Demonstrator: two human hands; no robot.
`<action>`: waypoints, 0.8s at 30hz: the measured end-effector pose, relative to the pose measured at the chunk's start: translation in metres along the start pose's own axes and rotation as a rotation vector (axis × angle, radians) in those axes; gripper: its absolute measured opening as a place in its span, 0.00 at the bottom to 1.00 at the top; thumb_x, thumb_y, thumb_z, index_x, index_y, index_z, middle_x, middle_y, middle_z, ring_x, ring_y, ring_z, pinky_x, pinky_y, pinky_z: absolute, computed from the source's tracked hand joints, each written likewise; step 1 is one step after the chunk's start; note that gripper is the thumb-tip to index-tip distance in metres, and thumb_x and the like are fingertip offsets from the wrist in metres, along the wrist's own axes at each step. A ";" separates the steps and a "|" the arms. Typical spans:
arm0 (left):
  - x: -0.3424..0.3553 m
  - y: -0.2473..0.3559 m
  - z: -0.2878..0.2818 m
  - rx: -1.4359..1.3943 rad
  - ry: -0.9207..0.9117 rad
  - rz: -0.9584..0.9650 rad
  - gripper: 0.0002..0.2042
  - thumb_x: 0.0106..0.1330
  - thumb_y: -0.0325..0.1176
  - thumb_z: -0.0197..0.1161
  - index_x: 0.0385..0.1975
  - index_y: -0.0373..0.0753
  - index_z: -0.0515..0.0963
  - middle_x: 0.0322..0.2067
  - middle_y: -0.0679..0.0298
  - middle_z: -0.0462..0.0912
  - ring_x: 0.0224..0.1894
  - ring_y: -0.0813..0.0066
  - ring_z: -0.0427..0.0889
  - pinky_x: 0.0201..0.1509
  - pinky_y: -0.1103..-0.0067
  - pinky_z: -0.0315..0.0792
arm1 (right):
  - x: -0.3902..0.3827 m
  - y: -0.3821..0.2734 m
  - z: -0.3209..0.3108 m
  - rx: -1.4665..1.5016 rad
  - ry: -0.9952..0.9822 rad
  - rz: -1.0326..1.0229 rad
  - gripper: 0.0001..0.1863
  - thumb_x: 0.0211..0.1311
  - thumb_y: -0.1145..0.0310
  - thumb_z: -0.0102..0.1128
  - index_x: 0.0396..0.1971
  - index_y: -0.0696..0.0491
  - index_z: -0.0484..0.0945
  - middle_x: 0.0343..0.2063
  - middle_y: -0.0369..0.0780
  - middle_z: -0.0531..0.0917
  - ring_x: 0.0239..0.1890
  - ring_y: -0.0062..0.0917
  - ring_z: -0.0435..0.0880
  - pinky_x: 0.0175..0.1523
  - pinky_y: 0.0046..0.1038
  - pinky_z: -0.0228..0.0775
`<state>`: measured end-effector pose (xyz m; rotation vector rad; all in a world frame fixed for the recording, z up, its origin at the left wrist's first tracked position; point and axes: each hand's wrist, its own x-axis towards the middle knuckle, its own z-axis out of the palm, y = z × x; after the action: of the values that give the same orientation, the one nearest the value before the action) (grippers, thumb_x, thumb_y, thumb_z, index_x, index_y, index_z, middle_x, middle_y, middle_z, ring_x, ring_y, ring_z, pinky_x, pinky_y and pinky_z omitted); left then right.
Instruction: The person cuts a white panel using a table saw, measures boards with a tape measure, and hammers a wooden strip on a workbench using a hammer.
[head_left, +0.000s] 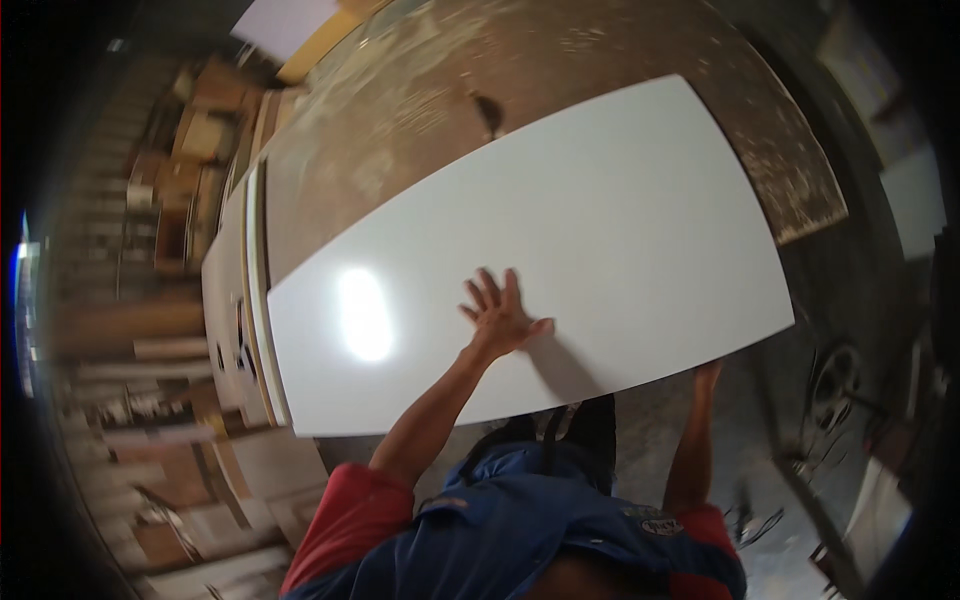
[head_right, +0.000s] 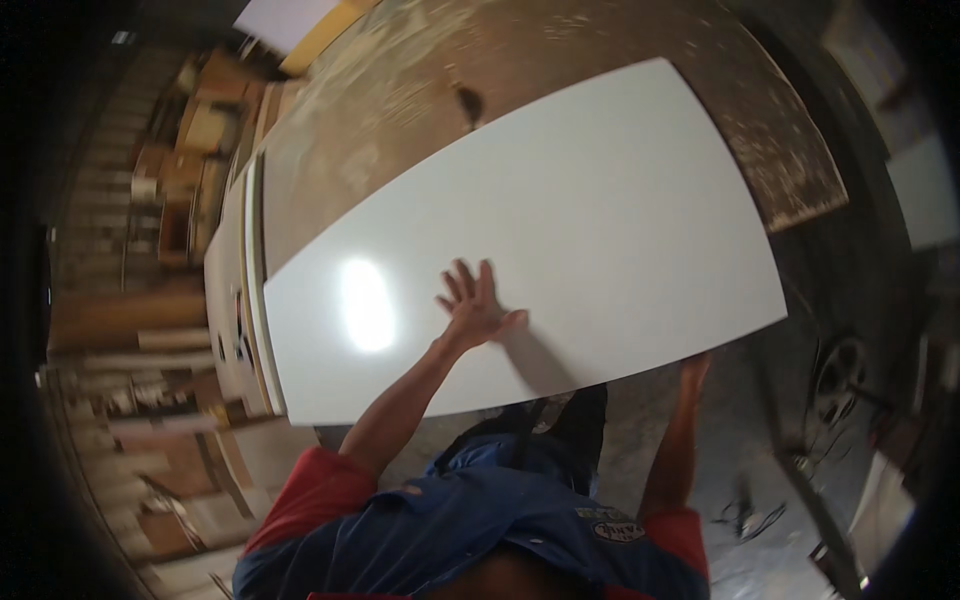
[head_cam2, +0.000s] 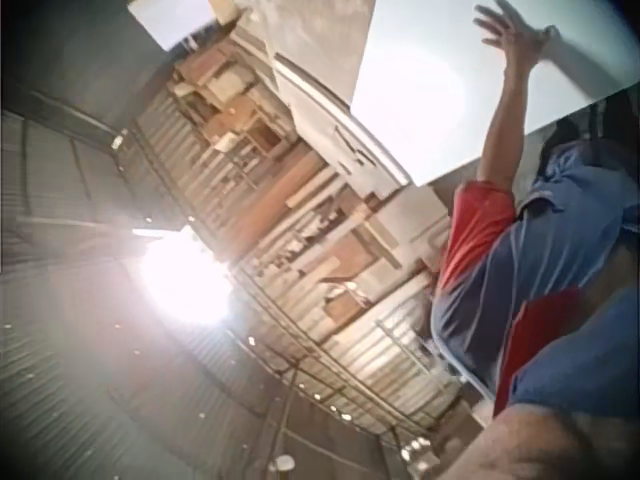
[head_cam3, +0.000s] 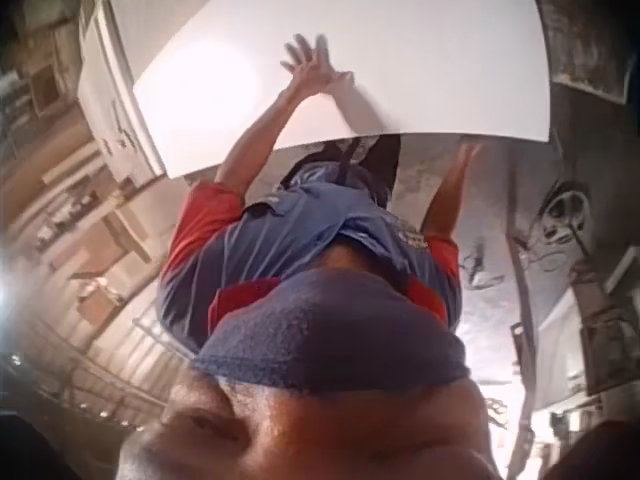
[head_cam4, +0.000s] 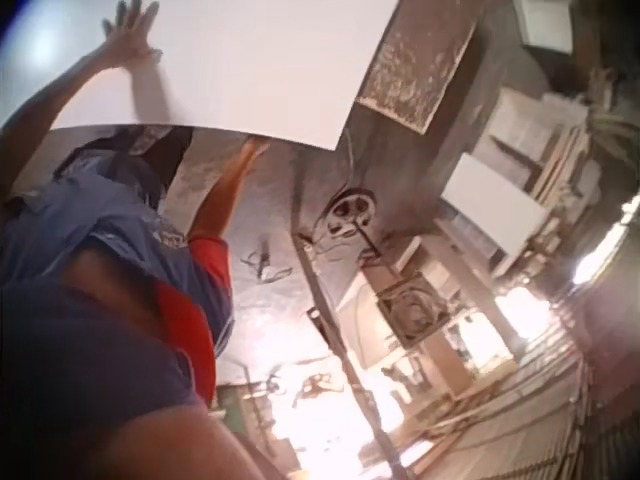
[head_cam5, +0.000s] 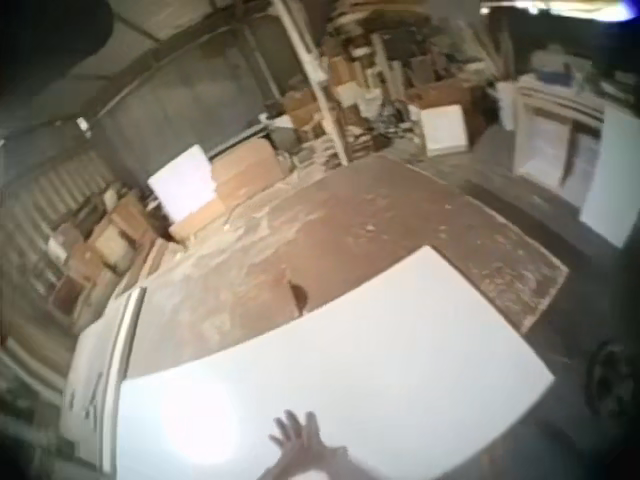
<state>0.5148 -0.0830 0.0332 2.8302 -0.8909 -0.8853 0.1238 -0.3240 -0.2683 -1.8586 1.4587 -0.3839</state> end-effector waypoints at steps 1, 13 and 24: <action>-0.002 -0.004 -0.005 -0.023 0.014 0.028 0.62 0.45 0.71 0.65 0.72 0.41 0.37 0.67 0.30 0.22 0.67 0.26 0.15 0.59 0.30 0.28 | -0.027 -0.008 0.010 -0.033 -0.063 -0.054 0.21 0.64 0.61 0.54 0.50 0.61 0.74 0.45 0.49 0.82 0.47 0.45 0.79 0.52 0.39 0.71; -0.057 -0.185 0.019 -0.257 0.284 0.206 0.48 0.50 0.54 0.68 0.70 0.49 0.52 0.73 0.56 0.39 0.74 0.45 0.31 0.63 0.32 0.33 | -0.308 -0.312 0.005 -0.055 -0.318 -0.724 0.10 0.65 0.69 0.55 0.39 0.58 0.80 0.38 0.46 0.82 0.39 0.39 0.81 0.46 0.36 0.73; -0.182 -0.422 0.025 -0.387 0.514 -0.324 0.44 0.55 0.56 0.64 0.71 0.50 0.53 0.73 0.57 0.40 0.74 0.48 0.33 0.63 0.33 0.31 | -0.319 -0.418 0.045 -0.523 -0.363 -1.154 0.37 0.50 0.59 0.71 0.62 0.48 0.67 0.68 0.42 0.60 0.69 0.45 0.55 0.69 0.49 0.50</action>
<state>0.5952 0.3698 0.0187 2.6759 -0.1786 -0.2644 0.3499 0.0256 0.0553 -2.8769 0.1040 -0.1577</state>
